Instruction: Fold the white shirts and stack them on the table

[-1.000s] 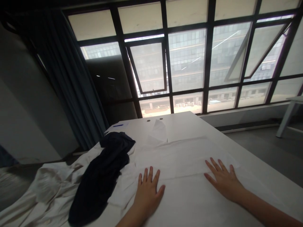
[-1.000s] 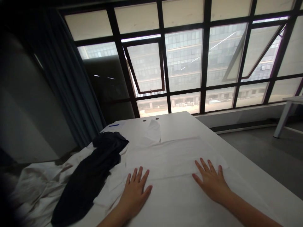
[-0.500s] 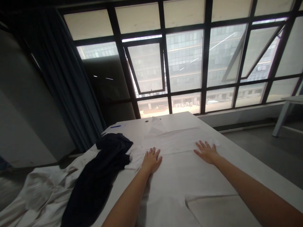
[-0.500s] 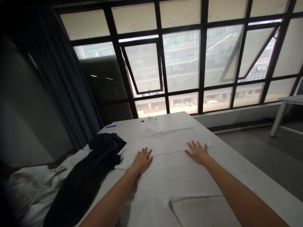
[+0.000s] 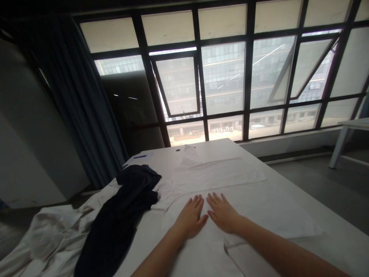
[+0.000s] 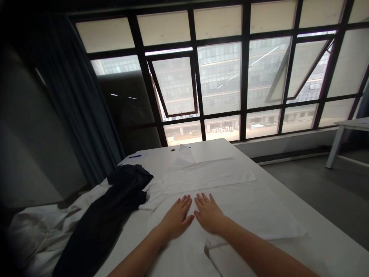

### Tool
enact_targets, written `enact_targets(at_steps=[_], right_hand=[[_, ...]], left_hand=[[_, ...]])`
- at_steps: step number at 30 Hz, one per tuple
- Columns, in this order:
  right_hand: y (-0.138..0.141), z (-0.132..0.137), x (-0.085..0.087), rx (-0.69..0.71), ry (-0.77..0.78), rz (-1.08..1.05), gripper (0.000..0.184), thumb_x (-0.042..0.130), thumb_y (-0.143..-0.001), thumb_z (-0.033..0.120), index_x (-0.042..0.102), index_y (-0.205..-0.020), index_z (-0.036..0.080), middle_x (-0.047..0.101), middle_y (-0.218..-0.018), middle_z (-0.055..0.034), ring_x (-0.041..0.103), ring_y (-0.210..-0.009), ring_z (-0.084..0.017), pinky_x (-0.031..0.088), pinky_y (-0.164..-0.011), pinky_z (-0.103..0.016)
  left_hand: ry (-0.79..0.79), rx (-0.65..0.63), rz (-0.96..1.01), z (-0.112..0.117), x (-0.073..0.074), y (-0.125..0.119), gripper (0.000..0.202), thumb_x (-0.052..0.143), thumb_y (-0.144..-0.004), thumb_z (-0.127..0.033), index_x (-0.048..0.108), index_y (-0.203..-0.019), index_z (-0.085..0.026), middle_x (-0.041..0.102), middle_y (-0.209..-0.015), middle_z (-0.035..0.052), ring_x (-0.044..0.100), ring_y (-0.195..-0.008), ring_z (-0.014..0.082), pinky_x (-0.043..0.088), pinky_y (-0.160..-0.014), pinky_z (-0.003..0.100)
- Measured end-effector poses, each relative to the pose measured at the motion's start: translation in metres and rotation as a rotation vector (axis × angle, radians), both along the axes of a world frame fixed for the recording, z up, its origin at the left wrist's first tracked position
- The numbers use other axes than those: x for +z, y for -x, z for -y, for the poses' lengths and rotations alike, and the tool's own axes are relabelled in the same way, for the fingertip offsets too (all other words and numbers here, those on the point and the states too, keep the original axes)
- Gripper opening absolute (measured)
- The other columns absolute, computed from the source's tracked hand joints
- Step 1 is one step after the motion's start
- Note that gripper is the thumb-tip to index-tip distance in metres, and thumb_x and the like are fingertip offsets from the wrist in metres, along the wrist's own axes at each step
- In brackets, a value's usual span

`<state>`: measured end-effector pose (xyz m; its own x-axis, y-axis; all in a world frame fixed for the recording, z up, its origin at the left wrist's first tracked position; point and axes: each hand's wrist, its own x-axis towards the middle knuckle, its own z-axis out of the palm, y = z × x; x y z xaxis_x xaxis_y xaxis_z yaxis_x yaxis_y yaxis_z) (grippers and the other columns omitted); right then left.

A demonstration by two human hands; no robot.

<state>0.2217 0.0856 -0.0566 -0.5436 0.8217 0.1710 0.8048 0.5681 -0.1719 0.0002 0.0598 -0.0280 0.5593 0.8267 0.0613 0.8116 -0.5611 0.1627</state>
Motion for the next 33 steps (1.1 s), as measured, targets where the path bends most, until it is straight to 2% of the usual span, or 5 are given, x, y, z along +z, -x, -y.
enact_targets(at_steps=[4,14,19,24,33], right_hand=[[-0.034,0.013,-0.006,-0.061,0.004,-0.014,0.072,0.025,-0.097,0.065,0.029,-0.156,0.025,0.024,-0.162,-0.0094,0.018,-0.15,-0.032,0.01,-0.12,-0.058],[-0.276,0.013,-0.062,-0.478,-0.244,0.122,0.066,0.029,-0.094,0.049,0.05,-0.144,0.013,0.045,-0.15,-0.0173,0.036,-0.141,-0.039,0.029,-0.112,-0.063],[-0.253,0.038,-0.05,-0.387,-0.412,0.089,0.055,0.035,-0.095,0.038,0.057,-0.138,0.012,0.047,-0.149,-0.0188,0.032,-0.144,-0.037,0.025,-0.116,-0.06],[-0.203,0.048,-0.038,-0.279,-0.163,0.067,0.064,0.033,-0.097,0.06,0.033,-0.154,0.03,0.03,-0.16,-0.0045,0.026,-0.147,-0.03,0.023,-0.119,-0.057],[-0.195,-0.025,-0.015,-0.312,0.032,0.054,0.076,0.025,-0.094,0.07,0.031,-0.155,0.026,0.024,-0.162,-0.0069,0.018,-0.15,-0.029,0.014,-0.121,-0.052]], left_hand=[[-0.022,-0.003,-0.028,0.012,-0.004,0.056,0.067,0.031,-0.102,-0.056,0.018,-0.158,-0.024,0.015,-0.164,0.0045,0.016,-0.151,0.0235,0.017,-0.123,0.044],[-0.052,0.131,-0.045,0.046,-0.012,0.123,0.066,0.031,-0.102,-0.057,0.023,-0.157,-0.022,0.017,-0.163,0.0045,0.022,-0.149,0.0267,0.023,-0.122,0.044],[-0.044,0.131,-0.033,0.047,-0.011,0.122,0.077,0.04,-0.096,-0.066,0.022,-0.157,-0.024,0.014,-0.163,0.0049,0.02,-0.149,0.0301,0.023,-0.122,0.046],[-0.029,0.141,-0.034,0.037,-0.008,0.124,0.077,0.04,-0.095,-0.068,0.022,-0.157,-0.026,0.014,-0.163,0.0044,0.019,-0.15,0.0292,0.023,-0.122,0.045],[0.003,0.161,-0.043,-0.025,0.004,0.116,0.078,0.036,-0.096,-0.068,0.029,-0.155,-0.018,0.02,-0.163,0.0092,0.019,-0.15,0.0256,0.018,-0.122,0.041]])
